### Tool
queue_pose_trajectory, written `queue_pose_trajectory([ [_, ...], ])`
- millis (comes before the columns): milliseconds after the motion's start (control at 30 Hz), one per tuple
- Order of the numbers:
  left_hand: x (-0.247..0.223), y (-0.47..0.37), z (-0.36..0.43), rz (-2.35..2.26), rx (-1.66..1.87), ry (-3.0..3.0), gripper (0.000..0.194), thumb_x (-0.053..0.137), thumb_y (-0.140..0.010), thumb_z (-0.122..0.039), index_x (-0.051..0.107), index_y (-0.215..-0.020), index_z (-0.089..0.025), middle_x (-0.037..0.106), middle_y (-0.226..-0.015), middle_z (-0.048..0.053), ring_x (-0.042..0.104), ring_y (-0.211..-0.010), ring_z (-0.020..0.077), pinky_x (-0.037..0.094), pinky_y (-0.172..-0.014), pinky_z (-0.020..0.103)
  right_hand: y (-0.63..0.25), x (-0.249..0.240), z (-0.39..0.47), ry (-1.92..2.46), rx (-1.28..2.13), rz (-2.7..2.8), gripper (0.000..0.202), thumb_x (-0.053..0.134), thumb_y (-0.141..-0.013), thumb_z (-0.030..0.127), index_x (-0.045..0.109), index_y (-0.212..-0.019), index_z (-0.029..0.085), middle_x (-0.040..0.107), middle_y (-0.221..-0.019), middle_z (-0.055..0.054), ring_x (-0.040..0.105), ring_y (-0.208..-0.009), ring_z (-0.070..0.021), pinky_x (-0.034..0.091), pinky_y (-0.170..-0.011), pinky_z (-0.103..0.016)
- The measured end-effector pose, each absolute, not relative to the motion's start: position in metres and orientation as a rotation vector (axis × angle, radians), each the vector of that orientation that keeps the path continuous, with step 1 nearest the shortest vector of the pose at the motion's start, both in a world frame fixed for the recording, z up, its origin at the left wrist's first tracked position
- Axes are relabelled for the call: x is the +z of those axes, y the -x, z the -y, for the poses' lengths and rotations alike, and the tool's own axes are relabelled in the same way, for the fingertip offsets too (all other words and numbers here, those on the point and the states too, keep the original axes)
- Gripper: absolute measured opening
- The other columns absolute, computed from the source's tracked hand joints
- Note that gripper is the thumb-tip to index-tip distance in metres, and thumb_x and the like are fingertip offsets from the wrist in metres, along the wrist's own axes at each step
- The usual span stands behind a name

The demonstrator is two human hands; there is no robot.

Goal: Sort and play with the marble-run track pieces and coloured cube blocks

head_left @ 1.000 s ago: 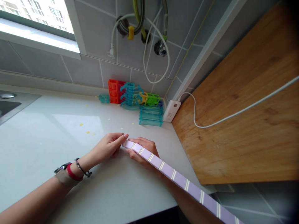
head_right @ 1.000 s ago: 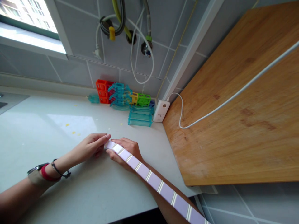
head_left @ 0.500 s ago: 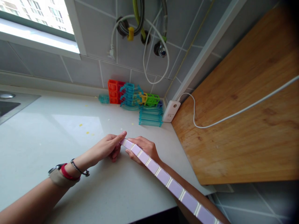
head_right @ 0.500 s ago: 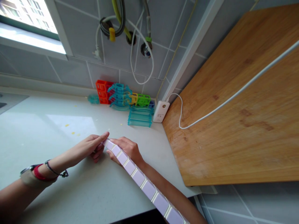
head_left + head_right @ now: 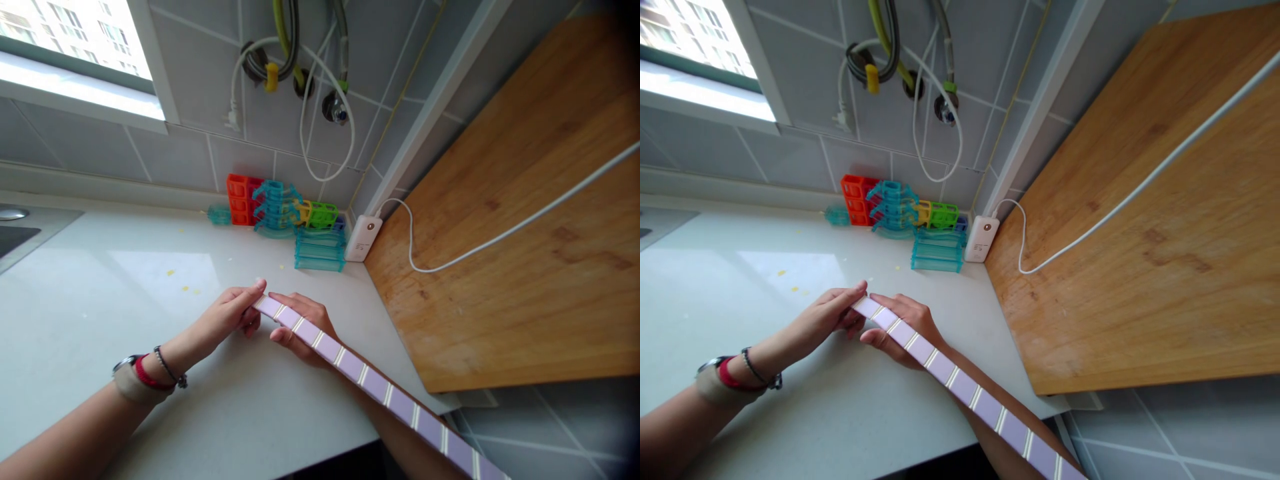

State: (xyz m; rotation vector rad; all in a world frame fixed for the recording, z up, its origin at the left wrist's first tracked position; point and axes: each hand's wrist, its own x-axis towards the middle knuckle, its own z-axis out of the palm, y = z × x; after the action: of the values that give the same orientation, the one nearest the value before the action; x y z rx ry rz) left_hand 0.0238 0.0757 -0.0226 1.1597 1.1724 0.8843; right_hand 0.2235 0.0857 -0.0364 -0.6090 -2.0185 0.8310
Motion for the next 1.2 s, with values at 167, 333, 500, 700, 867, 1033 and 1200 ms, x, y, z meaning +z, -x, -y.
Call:
queue_pose_trajectory([
  [167,-0.023,-0.024,-0.078,-1.227,0.912,-1.153,0.064,0.051,-0.091,-0.066,0.038,-0.048,-0.021,0.036,-0.043,-0.003,0.046,-0.044,0.0129,0.032,-0.049,0.026,-0.224,-0.043,-0.088,0.597,0.895,2.046,0.063,0.059,-0.094,0.063,0.059,-0.141,0.021,0.072,-0.097,-0.006,0.065,-0.082,-0.0190,0.055,-0.080,-0.031],
  [333,-0.025,-0.015,-0.083,-1.294,1.005,-1.076,0.061,0.050,-0.092,-0.064,0.036,-0.049,-0.022,0.045,-0.044,-0.001,0.047,-0.044,0.0134,0.035,-0.047,0.026,-0.222,-0.040,-0.087,0.671,0.918,2.012,0.063,0.066,-0.090,0.062,0.062,-0.138,0.022,0.073,-0.097,-0.006,0.067,-0.084,-0.0196,0.054,-0.082,-0.032],
  [500,-0.031,0.015,-0.102,-1.376,1.398,-0.750,0.048,0.062,-0.085,-0.059,0.040,-0.062,-0.023,0.037,-0.046,-0.007,0.047,-0.045,0.0123,0.044,-0.048,0.024,-0.222,-0.036,-0.087,0.705,1.048,1.882,0.062,0.078,-0.079,0.060,0.070,-0.127,0.021,0.075,-0.100,-0.007,0.069,-0.088,-0.0205,0.056,-0.083,-0.032],
  [700,-0.031,0.050,-0.114,-1.389,1.705,-0.695,0.040,0.053,-0.095,-0.050,0.032,-0.074,-0.023,0.034,-0.050,-0.009,0.042,-0.050,0.0091,0.050,-0.059,0.022,-0.223,-0.040,-0.085,0.712,1.411,1.626,0.064,0.086,-0.074,0.049,0.069,-0.128,0.021,0.075,-0.101,-0.007,0.072,-0.089,-0.0212,0.059,-0.079,-0.033],
  [867,-0.035,0.058,-0.116,-1.464,1.760,-0.742,0.036,0.046,-0.099,-0.049,0.034,-0.078,-0.022,0.046,-0.063,-0.007,0.048,-0.060,0.0096,0.053,-0.068,0.024,-0.224,-0.030,-0.089,0.684,1.596,1.379,0.056,0.082,-0.077,0.052,0.071,-0.121,0.019,0.073,-0.085,-0.003,0.068,-0.067,-0.0146,0.059,-0.066,-0.030],
  [1033,-0.044,0.058,-0.123,-1.620,1.750,-0.812,0.026,0.046,-0.092,-0.047,0.042,-0.084,-0.022,0.054,-0.073,-0.003,0.056,-0.065,0.0129,0.051,-0.059,0.023,-0.222,-0.028,-0.099,0.658,1.745,1.208,0.053,0.081,-0.077,0.055,0.072,-0.113,0.017,0.071,-0.081,-0.002,0.067,-0.063,-0.0128,0.059,-0.059,-0.028],
  [1200,-0.044,0.054,-0.119,-1.846,1.795,-0.950,0.023,0.042,-0.090,-0.045,0.044,-0.089,-0.022,0.059,-0.085,0.000,0.060,-0.071,0.0161,0.056,-0.066,0.031,-0.222,-0.031,-0.108,0.626,1.856,1.020,0.053,0.083,-0.074,0.054,0.071,-0.109,0.016,0.069,-0.075,-0.001,0.067,-0.060,-0.0134,0.060,-0.058,-0.027],
])
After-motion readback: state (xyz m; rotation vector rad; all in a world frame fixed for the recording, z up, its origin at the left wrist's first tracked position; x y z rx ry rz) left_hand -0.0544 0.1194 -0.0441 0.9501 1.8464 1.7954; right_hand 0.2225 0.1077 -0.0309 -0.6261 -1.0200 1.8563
